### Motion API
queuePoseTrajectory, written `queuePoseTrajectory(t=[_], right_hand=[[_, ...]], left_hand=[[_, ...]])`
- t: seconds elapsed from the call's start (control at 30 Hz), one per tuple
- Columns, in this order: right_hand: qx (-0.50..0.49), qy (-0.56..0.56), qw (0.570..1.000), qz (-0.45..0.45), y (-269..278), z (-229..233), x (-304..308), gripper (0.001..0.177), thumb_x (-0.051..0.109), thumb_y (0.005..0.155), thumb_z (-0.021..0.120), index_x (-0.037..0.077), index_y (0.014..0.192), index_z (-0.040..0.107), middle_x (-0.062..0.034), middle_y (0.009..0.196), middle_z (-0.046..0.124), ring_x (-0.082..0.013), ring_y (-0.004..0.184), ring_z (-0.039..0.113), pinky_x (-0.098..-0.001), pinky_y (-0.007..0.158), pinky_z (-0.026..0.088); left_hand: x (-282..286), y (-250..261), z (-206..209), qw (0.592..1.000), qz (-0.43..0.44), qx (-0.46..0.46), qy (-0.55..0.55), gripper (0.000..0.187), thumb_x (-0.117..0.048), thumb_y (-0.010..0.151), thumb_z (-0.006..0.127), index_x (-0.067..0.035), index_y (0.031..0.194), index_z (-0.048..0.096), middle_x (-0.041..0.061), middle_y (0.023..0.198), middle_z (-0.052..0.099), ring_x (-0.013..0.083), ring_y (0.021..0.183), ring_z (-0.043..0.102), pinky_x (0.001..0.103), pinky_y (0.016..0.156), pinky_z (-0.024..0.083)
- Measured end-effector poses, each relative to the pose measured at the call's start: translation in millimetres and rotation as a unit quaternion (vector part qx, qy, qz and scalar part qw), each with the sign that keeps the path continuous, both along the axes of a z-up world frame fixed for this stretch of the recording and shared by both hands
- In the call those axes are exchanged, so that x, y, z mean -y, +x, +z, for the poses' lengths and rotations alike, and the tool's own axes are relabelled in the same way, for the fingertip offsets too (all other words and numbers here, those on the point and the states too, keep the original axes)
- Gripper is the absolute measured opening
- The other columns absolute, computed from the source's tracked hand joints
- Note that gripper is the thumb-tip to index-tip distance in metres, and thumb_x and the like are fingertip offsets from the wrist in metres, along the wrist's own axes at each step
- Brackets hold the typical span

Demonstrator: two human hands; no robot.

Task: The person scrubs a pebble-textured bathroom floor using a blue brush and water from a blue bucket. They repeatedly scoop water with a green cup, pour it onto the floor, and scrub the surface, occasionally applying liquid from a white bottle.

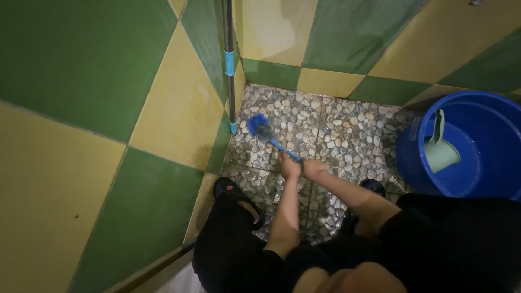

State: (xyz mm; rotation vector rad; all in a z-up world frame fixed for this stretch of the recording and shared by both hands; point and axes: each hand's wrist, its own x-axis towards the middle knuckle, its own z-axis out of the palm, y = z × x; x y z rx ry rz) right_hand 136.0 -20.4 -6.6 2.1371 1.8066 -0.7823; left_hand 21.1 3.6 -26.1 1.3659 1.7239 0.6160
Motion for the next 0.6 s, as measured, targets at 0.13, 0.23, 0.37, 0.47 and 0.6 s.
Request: queuePoseTrajectory(t=[0.13, 0.23, 0.37, 0.47, 0.6], right_hand=[[0.046, -0.029, 0.994, -0.091, 63.6, 21.1, -4.3, 0.035, 0.021, 0.096, 0.051, 0.005, 0.12, 0.071, -0.0192, 0.122, 0.071, -0.0349, 0.112, 0.072, -0.0511, 0.093, 0.057], [0.031, -0.017, 0.991, -0.132, 100.5, 35.9, -23.9, 0.035, 0.021, 0.097, 0.051, 0.004, 0.119, 0.073, -0.0225, 0.12, 0.072, -0.0368, 0.11, 0.072, -0.048, 0.093, 0.058], [0.022, -0.02, 0.995, -0.094, 83.9, 31.0, -37.2, 0.035, 0.025, 0.098, 0.052, 0.002, 0.115, 0.072, -0.024, 0.115, 0.072, -0.0373, 0.107, 0.073, -0.0472, 0.092, 0.058], [0.007, -0.008, 0.998, -0.061, 56.6, 22.1, -0.3, 0.033, 0.025, 0.099, 0.05, 0.001, 0.107, 0.072, -0.0261, 0.109, 0.074, -0.0386, 0.101, 0.074, -0.0475, 0.089, 0.058], [-0.018, -0.007, 1.0, 0.01, 31.9, 25.2, 84.7, 0.031, 0.021, 0.098, 0.046, 0.004, 0.117, 0.064, -0.0242, 0.099, 0.073, -0.0424, 0.093, 0.072, -0.0545, 0.079, 0.058]], left_hand=[[-3.8, -14.1, -0.1, 0.999, -0.01, -0.037, 0.025, 0.066, -0.007, 0.079, 0.069, -0.012, 0.143, 0.052, 0.019, 0.154, 0.044, 0.0407, 0.143, 0.04, 0.046, 0.116, 0.036], [0.2, -15.8, -0.3, 0.997, -0.037, -0.065, 0.025, 0.067, 0.0, 0.078, 0.065, -0.013, 0.143, 0.056, 0.018, 0.154, 0.044, 0.0428, 0.143, 0.037, 0.047, 0.117, 0.032], [2.2, -12.5, -0.2, 0.997, -0.068, -0.046, 0.008, 0.068, -0.003, 0.081, 0.061, -0.014, 0.148, 0.054, 0.017, 0.152, 0.051, 0.0387, 0.143, 0.045, 0.045, 0.119, 0.038], [3.8, -1.0, 2.4, 0.988, -0.139, -0.066, 0.0, 0.07, -0.01, 0.079, 0.067, -0.013, 0.147, 0.05, 0.016, 0.156, 0.045, 0.0396, 0.143, 0.04, 0.047, 0.117, 0.036], [7.3, 8.8, 10.2, 0.973, -0.21, -0.067, -0.067, 0.071, -0.013, 0.084, 0.063, -0.025, 0.152, 0.048, 0.017, 0.157, 0.042, 0.042, 0.144, 0.038, 0.049, 0.118, 0.037]])
